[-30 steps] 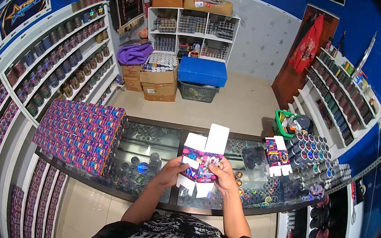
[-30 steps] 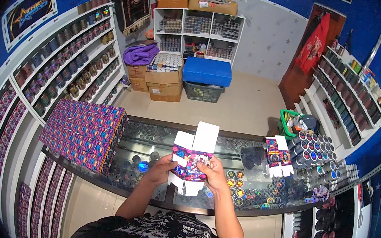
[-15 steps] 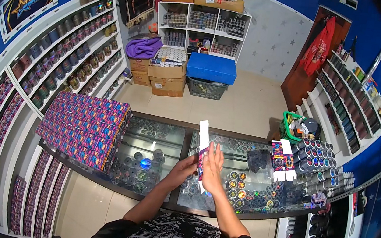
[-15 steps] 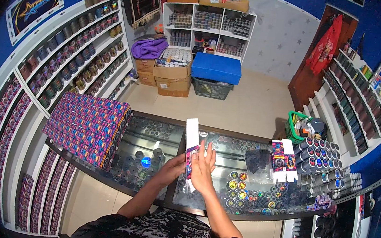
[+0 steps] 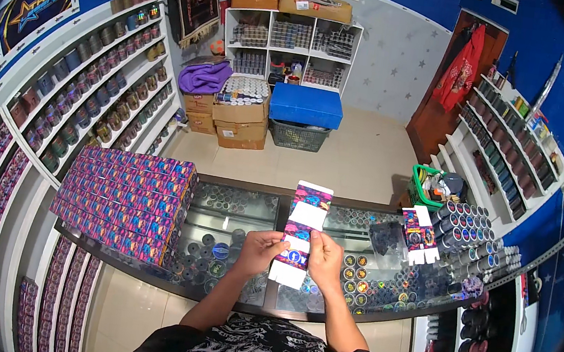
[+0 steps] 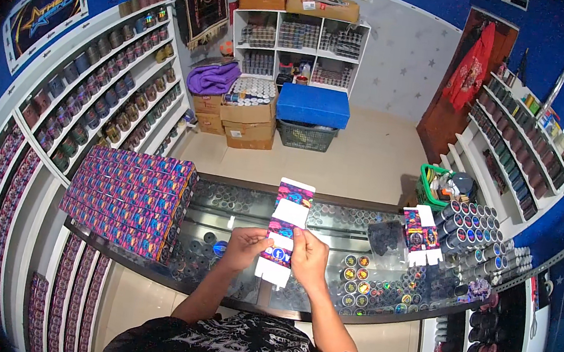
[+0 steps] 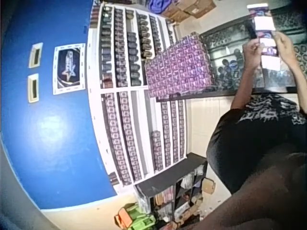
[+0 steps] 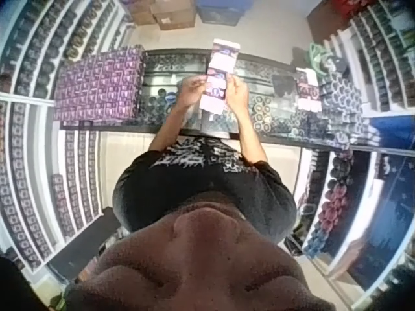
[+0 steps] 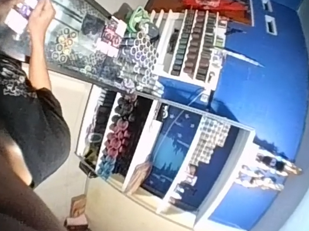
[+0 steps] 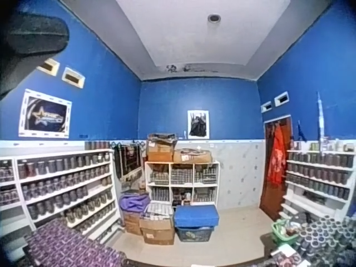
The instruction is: Assembling and folding decorative retail product boxes on a shop counter.
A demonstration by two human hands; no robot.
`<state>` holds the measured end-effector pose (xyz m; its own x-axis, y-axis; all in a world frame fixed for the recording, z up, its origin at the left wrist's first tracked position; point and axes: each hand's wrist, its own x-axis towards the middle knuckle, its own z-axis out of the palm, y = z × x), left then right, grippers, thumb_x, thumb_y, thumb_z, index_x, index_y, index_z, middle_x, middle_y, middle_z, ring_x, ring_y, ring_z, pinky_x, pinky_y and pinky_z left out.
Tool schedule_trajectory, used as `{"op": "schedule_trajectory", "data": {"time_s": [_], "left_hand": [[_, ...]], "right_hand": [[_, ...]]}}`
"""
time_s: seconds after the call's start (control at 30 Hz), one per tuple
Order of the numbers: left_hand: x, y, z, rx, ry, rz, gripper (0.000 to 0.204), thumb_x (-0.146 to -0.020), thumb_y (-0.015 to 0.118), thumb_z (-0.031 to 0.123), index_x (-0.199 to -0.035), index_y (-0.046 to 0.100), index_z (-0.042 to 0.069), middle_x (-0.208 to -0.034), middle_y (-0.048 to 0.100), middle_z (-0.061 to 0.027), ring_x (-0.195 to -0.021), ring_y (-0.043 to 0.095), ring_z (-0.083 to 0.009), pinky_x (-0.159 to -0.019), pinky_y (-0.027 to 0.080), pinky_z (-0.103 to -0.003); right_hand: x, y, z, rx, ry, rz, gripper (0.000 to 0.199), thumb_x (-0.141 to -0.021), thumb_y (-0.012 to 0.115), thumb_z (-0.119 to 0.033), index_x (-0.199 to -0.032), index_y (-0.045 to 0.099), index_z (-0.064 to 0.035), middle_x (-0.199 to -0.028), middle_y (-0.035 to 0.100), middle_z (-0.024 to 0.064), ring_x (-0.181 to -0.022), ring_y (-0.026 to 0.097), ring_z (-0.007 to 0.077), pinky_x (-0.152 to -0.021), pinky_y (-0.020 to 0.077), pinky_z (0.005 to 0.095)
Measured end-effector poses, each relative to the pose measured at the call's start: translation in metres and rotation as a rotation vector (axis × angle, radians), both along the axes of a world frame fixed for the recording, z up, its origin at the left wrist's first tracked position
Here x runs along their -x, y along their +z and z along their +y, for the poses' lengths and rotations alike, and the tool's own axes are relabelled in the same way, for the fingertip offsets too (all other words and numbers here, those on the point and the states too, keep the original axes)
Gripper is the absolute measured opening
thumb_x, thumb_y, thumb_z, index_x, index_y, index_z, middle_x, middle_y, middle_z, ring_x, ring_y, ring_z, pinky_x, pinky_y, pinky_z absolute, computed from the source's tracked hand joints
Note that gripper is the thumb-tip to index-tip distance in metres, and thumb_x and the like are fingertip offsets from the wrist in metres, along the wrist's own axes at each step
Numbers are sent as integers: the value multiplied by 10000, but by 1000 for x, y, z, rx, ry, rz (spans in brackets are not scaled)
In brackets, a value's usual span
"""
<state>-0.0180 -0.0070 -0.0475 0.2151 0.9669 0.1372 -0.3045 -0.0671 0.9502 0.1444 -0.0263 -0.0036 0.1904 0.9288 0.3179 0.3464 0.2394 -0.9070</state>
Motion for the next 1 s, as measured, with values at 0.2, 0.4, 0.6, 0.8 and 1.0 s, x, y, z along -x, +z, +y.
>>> {"op": "schedule_trajectory", "data": {"time_s": [0.2,0.4,0.6,0.8,1.0], "left_hand": [[27,4,4,-22,-82,225,199,-948,566,131,-869,662,-25,-678,601,6,-605,524,-45,-536,414,-227],[54,7,2,-95,-120,218,222,-954,552,126,-804,624,-22,-654,565,19,-595,492,-43,-532,389,-230],[79,13,-2,-58,-16,169,174,-955,561,95,-855,630,-29,-721,593,25,-643,492,-27,-553,392,-215],[112,8,-5,-78,-166,214,219,-952,582,111,-784,614,-27,-684,555,38,-656,476,-17,-558,391,-211],[134,0,-10,-157,-46,249,237,-952,588,131,-759,605,-6,-675,529,56,-630,429,-18,-532,347,-217]], "right_hand": [[7,-6,-2,68,131,216,362,-954,563,-222,-687,586,22,-575,494,-37,-563,416,44,-495,334,254],[25,-8,-5,145,178,332,325,-950,527,-182,-668,574,-28,-601,507,-49,-540,406,41,-502,319,250],[51,-18,-13,223,332,319,381,-994,514,-245,-671,531,-43,-611,455,-75,-572,389,38,-509,312,238],[83,-8,-24,192,279,322,342,-972,567,-210,-668,551,-54,-585,488,-55,-540,424,33,-490,329,231],[91,-25,-25,317,499,312,331,-932,631,-200,-641,532,-78,-576,516,-46,-511,444,38,-475,340,224]]}}
